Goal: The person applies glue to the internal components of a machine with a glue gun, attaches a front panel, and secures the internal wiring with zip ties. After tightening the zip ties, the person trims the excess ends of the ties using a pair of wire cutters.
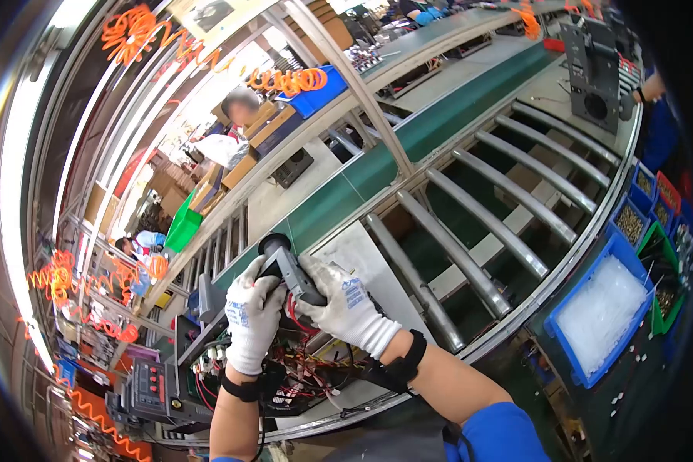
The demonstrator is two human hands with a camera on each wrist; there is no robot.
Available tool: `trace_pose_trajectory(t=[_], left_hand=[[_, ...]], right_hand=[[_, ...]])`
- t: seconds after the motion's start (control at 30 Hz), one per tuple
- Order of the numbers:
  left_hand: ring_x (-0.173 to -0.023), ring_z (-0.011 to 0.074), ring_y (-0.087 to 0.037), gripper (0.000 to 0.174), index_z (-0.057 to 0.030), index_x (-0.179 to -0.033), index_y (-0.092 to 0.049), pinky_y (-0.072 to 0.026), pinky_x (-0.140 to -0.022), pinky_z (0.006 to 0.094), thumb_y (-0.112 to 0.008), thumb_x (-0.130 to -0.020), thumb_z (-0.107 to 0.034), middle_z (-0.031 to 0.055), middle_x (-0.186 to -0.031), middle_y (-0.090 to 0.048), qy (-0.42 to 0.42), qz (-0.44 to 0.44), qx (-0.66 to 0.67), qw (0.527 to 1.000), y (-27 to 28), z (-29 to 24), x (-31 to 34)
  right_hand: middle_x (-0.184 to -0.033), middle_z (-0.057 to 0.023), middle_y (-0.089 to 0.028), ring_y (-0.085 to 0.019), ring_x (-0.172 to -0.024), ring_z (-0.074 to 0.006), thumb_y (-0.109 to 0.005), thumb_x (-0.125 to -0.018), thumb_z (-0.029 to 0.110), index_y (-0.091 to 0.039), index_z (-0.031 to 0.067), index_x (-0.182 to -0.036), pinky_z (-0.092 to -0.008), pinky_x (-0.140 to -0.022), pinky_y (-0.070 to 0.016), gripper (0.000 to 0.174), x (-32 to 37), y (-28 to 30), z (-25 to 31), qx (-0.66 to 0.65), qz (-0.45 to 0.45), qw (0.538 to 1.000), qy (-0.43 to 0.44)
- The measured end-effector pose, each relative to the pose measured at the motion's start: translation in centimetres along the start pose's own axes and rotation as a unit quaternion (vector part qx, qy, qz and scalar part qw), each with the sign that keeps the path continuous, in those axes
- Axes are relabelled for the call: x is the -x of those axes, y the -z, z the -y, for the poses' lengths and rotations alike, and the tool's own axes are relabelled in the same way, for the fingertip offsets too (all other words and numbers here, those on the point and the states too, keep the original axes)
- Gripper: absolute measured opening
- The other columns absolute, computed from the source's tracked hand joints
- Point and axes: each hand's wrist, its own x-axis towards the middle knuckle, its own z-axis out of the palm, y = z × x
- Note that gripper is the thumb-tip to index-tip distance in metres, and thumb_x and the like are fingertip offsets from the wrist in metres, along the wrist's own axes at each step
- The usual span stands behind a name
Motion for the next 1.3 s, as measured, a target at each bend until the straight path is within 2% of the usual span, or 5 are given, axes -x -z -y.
trace_pose_trajectory(t=[0.47, 0.8, 1.17, 1.23, 1.3], left_hand=[[-0.095, 0.0323, -0.059, 0.018, -0.0048, -0.082, -0.066, -0.0475, -0.08, 0.042, -0.069, -0.07, -0.017, 0.0155, -0.114, -0.062, 0.047, -0.055, -0.019, 0.997, -1.6, 0.7, 1.0], [-0.088, 0.0342, -0.058, 0.033, -0.0041, -0.112, -0.063, -0.0474, -0.08, 0.0426, -0.056, -0.082, -0.018, 0.0155, -0.091, -0.062, 0.173, -0.087, 0.094, 0.977, -2.1, 0.2, 0.9], [-0.093, 0.0353, -0.056, 0.035, -0.0056, -0.113, -0.062, -0.0476, -0.081, 0.0435, -0.057, -0.082, -0.022, 0.0163, -0.094, -0.061, 0.203, -0.069, 0.119, 0.97, -1.8, 0.1, 0.9], [-0.093, 0.0356, -0.056, 0.035, -0.0064, -0.113, -0.063, -0.0476, -0.082, 0.0438, -0.058, -0.081, -0.022, 0.0165, -0.094, -0.061, 0.199, -0.057, 0.119, 0.971, -1.5, 0.1, 1.0], [-0.094, 0.0366, -0.057, 0.034, -0.0078, -0.112, -0.063, -0.0476, -0.082, 0.0442, -0.058, -0.081, -0.021, 0.0164, -0.096, -0.061, 0.2, -0.037, 0.119, 0.972, -0.7, 0.0, 0.9]], right_hand=[[-0.11, -0.0208, -0.058, -0.06, -0.102, -0.0346, -0.066, -0.084, 0.015, -0.049, -0.0009, -0.127, -0.0382, -0.089, -0.0472, 0.048, -1.0, -1.1, 0.9, 0.051, -0.022, 0.998, -0.019], [-0.102, -0.0049, -0.066, -0.06, -0.088, -0.0097, -0.062, -0.09, 0.007, -0.055, -0.0017, -0.121, -0.0255, -0.078, -0.0495, 0.033, -1.6, -0.7, 2.3, -0.037, 0.047, 0.993, -0.103], [-0.083, 0.0002, -0.061, -0.053, -0.069, -0.0017, -0.06, -0.091, 0.009, -0.059, 0.0002, -0.109, -0.0157, -0.057, -0.0408, 0.019, -1.2, 0.1, 1.4, -0.02, 0.038, 0.989, -0.143], [-0.097, -0.0122, -0.062, -0.056, -0.065, -0.0074, -0.058, -0.089, 0.008, -0.028, 0.006, -0.144, -0.0204, -0.055, -0.0453, 0.062, -1.1, 1.9, -1.1, -0.325, 0.134, 0.899, -0.261], [-0.111, -0.0159, -0.057, -0.054, -0.061, -0.0102, -0.048, -0.096, 0.013, -0.014, 0.0108, -0.15, -0.0204, -0.055, -0.0476, 0.064, -0.2, 2.2, 0.2, -0.138, 0.179, 0.963, -0.148]])
